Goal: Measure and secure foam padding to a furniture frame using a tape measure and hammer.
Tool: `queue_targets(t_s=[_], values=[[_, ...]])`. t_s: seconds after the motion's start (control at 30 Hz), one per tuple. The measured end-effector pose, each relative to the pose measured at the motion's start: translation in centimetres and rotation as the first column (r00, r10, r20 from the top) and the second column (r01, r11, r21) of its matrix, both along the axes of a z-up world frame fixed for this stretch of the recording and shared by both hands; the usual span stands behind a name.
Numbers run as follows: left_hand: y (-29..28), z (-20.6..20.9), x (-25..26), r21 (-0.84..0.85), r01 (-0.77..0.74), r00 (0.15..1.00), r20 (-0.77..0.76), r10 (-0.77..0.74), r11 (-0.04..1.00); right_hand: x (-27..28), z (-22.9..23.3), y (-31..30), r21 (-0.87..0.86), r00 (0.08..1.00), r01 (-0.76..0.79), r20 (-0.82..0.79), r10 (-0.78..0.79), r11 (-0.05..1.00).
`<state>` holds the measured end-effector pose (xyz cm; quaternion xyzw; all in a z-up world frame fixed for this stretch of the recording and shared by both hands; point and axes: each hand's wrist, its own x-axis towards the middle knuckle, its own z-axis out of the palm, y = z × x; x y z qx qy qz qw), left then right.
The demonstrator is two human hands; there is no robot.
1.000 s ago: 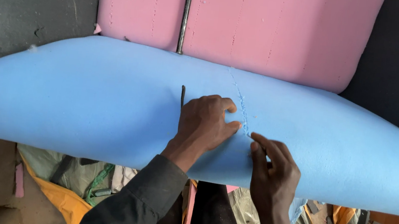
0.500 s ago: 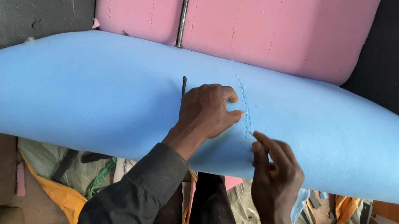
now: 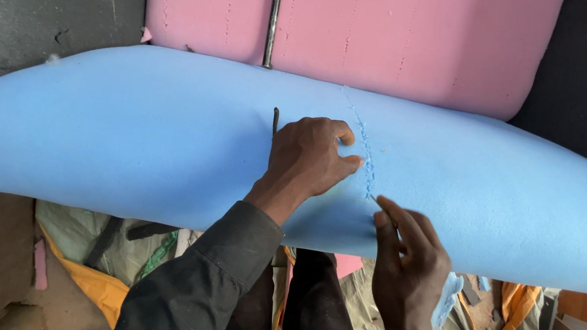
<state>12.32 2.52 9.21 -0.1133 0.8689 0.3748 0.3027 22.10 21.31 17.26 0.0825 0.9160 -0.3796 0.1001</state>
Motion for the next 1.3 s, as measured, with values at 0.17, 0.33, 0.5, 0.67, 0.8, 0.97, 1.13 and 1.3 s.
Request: queue_targets(t_s=[0.17,0.33,0.5,0.67,0.8,0.97,1.13,1.3], values=[[0.1,-0.2,-0.1,-0.012,0.019,1.0,0.005,-0.019,1.0,0.9,-0.7,0.0,0.117,0.998,-0.053,-0.022,0.056,0.992],[0.0,-0.2,-0.2,-0.014,0.028,0.999,0.019,-0.028,1.0,4.6,-0.9,0.0,0.202,0.997,0.017,-0.073,-0.003,0.979],[-0.1,-0.3,0.0,0.002,0.025,0.999,-0.035,-0.025,1.0,3.5,-0.8,0.6,0.242,0.999,0.032,-0.007,-0.032,0.97],[-0.1,0.6,-0.3,-0.011,0.025,0.999,0.037,-0.025,1.0,2.9,-0.3,0.1,0.319,0.971,0.058,0.201,-0.127,0.946],[-0.2,0.6,-0.5,-0.001,0.021,0.998,0.057,-0.021,1.0,1.5,0.2,-0.6,0.338,0.951,0.084,0.252,-0.176,0.937],[-0.2,0.5,-0.4,0.006,0.004,0.999,0.048,-0.004,1.0,1.3,-0.7,-0.4,0.323,0.975,0.021,0.204,-0.091,0.946],[-0.2,0.1,-0.3,0.002,-0.003,0.999,0.043,0.003,1.0,3.7,0.1,0.0,0.409,0.911,-0.021,0.383,-0.15,0.912],[-0.1,-0.2,-0.2,-0.002,-0.002,0.999,0.038,0.002,1.0,2.5,-0.1,0.3,0.359,0.956,-0.016,0.279,-0.091,0.933]])
